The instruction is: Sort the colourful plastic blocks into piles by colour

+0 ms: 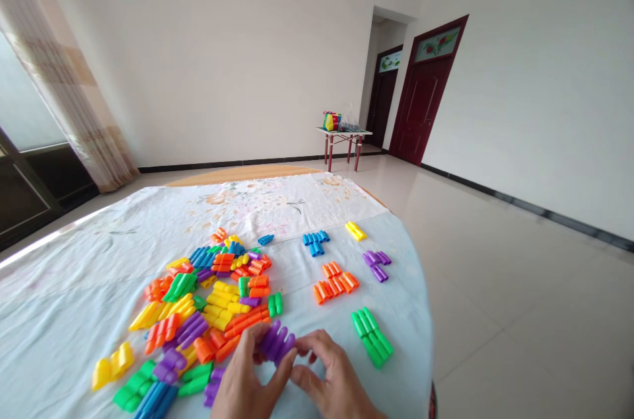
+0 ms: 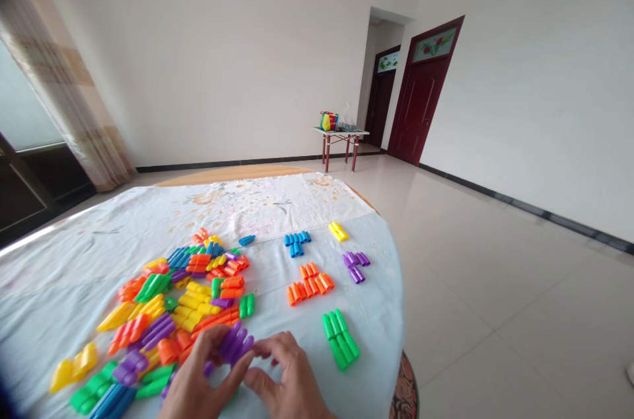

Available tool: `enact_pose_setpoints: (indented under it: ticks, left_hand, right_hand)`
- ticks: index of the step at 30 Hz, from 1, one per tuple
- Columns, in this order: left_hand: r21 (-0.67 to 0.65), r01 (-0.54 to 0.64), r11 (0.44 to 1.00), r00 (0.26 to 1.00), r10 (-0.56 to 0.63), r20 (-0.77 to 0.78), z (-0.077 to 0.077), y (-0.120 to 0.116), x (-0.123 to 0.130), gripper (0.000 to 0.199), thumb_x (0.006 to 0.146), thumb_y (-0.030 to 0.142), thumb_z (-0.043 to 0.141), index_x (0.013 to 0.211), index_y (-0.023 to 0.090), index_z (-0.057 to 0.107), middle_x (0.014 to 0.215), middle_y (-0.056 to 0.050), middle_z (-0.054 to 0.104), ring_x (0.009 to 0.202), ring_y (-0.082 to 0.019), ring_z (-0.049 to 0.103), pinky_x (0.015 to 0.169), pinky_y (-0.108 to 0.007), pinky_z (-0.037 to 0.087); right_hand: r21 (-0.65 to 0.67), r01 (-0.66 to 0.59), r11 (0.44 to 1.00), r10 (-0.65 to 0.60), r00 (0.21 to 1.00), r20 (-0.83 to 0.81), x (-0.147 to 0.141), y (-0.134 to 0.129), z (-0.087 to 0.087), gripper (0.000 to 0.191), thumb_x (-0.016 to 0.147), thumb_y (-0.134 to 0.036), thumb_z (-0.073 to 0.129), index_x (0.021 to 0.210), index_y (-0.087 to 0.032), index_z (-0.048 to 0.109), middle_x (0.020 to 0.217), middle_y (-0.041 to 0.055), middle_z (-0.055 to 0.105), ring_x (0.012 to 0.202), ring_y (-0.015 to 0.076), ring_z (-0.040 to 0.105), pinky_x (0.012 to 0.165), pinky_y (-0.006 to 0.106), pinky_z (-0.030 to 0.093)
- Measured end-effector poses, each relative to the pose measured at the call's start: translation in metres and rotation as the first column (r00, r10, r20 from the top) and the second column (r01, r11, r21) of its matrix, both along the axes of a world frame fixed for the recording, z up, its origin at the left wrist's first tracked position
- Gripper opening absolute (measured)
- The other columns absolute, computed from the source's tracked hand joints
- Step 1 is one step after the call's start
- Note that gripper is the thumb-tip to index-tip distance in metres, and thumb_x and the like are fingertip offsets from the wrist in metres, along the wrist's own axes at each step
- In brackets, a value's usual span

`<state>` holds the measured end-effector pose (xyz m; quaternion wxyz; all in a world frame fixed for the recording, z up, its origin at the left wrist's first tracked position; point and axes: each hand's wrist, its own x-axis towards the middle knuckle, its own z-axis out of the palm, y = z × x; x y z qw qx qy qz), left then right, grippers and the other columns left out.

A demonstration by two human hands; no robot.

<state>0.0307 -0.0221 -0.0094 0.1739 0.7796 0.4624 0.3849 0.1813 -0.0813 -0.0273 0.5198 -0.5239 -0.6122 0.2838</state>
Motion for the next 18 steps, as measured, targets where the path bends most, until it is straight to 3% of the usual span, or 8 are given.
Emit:
enact_pose_setpoints:
  ticks: [11,14,18]
  left_hand:
    - [0.04,-0.003,0.999,0.994,-0.002,0.113,-0.013,-0.008,0.011,0.037,0.072,0.051,0.058,0.096,0.024,0.048,0.077,0.001,0.062,0.066,-0.015,0.061,0.061,-0.028,0.051]
    - [0.125,0.024,0.992,0.998,-0.031,0.048,-0.018,-0.009,0.01,0.045,0.071,0.053,0.058,0.104,0.024,0.047,0.088,-0.003,0.064,0.079,-0.019,0.063,0.069,-0.032,0.052]
    - [0.298,0.121,0.947,0.986,-0.079,-0.149,-0.024,-0.005,-0.005,0.059,0.065,0.053,0.064,0.114,0.027,0.044,0.101,-0.005,0.066,0.092,-0.022,0.063,0.076,-0.034,0.052]
  right_hand:
    - [-0.141,0.025,0.99,-0.057,0.974,-0.221,-0.004,0.0,0.016,0.033,0.079,-0.048,0.058,0.09,-0.017,0.061,0.084,0.0034,0.064,0.076,0.0152,0.057,0.07,0.025,0.045]
    - [-0.159,0.022,0.987,-0.06,0.969,-0.24,-0.002,-0.003,0.02,0.03,0.081,-0.045,0.056,0.089,-0.016,0.061,0.084,0.0045,0.065,0.077,0.0166,0.059,0.072,0.027,0.046]
    - [-0.102,0.014,0.995,-0.043,0.956,-0.291,0.011,-0.001,0.031,0.029,0.084,-0.044,0.052,0.09,-0.016,0.059,0.082,0.0054,0.066,0.078,0.0172,0.061,0.074,0.029,0.047]
